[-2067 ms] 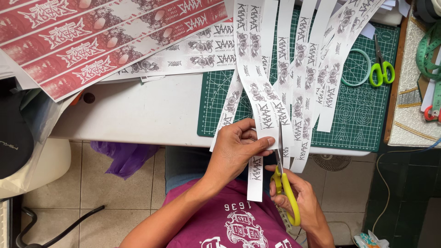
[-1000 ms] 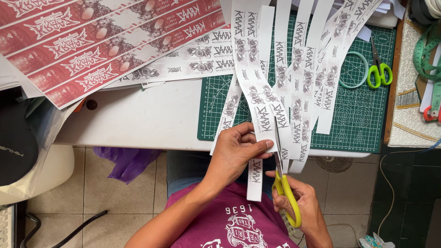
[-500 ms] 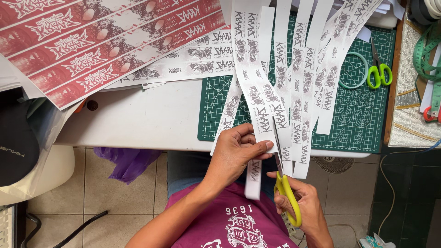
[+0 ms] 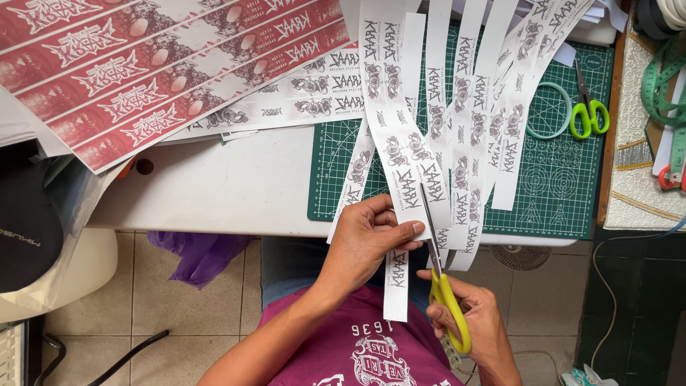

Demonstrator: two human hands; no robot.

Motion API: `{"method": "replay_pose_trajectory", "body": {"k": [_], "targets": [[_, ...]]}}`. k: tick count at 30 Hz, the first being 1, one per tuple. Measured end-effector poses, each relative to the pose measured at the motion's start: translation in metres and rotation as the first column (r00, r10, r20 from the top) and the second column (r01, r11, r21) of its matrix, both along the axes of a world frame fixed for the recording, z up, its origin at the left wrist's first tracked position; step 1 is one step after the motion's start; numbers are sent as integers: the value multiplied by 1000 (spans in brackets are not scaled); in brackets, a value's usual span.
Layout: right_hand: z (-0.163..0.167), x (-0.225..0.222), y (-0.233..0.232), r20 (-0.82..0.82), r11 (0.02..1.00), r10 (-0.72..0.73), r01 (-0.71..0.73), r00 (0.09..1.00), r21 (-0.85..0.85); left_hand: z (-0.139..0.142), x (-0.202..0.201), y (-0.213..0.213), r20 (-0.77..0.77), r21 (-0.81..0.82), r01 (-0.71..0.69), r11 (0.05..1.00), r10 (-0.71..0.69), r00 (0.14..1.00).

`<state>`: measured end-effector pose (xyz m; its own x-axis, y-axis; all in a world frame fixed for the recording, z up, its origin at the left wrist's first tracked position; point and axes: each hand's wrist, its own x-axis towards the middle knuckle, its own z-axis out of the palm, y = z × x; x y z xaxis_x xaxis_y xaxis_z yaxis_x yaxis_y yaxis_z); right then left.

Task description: The person uses yellow-handled scissors to cut long strips of printed paper into individual sticker units on a green cutting mat. They repeatedly trim the strips and then gather the finished pieces into a neat stack.

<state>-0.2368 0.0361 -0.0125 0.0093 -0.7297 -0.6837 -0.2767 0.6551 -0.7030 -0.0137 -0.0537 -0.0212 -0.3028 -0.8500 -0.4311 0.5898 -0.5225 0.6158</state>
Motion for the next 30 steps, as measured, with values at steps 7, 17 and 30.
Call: {"method": "replay_pose_trajectory", "body": {"k": [7,17,30], "targets": [[2,-4,-3,21,1000,5,-6,1000,24,-1,1,0,-1,-5,11,1000,-11,1000],[6,-6,-3,34,1000,1,-2,999,23,10,12,-14,261,-60,131,990,-112,959],[6,-8,-1,26,999,-10,9,1000,52,13,14,-35,333,-68,49,996,-24,943]]}}
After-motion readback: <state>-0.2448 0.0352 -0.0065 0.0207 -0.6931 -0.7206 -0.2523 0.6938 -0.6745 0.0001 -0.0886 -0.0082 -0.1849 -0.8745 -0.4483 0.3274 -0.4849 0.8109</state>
